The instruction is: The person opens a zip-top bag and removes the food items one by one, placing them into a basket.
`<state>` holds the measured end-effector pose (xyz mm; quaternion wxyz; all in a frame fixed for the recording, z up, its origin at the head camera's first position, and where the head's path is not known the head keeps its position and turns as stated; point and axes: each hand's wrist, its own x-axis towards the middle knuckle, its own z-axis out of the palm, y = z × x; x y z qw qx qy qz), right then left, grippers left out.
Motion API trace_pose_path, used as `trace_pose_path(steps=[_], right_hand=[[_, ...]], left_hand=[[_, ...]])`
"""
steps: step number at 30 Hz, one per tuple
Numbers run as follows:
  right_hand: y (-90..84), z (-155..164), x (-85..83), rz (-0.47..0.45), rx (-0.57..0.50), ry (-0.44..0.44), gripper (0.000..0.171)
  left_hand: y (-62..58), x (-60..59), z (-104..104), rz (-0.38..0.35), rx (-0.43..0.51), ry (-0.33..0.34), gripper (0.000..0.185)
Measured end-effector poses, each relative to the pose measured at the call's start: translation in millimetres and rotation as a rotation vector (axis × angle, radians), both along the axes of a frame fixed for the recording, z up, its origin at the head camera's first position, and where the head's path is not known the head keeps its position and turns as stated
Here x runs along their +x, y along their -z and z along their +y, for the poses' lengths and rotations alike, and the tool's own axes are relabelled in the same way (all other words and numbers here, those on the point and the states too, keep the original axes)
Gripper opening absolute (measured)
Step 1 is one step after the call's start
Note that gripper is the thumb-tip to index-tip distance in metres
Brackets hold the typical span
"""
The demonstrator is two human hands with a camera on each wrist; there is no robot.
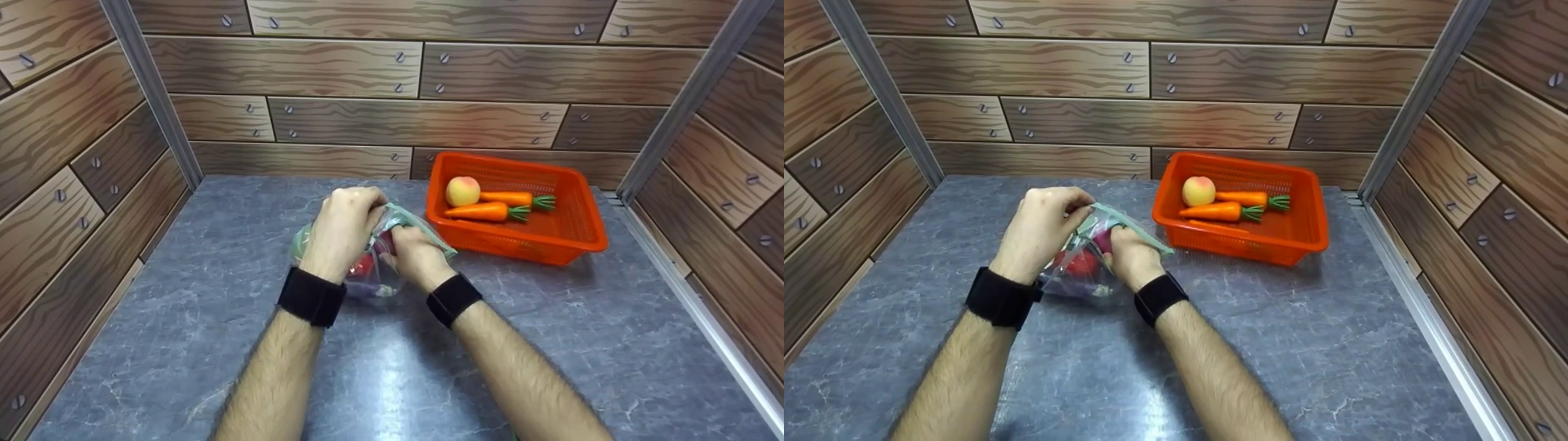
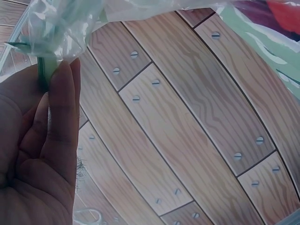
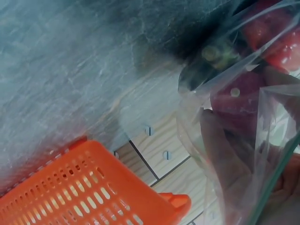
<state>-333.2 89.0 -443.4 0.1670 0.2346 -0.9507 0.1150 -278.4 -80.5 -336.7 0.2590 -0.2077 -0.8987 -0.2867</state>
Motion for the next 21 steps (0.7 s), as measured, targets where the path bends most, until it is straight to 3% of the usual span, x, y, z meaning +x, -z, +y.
trace_pose_path(steps=[4,13,21], right_hand=[[0.6,-1,3.0,0.018,-0.032,0.016,0.04],[-6.4,1,15.0,0.159,-0.063,0.056,0.031],[-24.4,4,24.1,0.065,-0.079,0.1,0.037]], left_hand=[[-0.5,-0.1,0,0.002,0.002,0.001,0.009],[-0.7,-2.3,-2,0.025,0.002,0.007,0.008],[-1.7,-4.2,-5,0.03,0.011,0.019,0.008]])
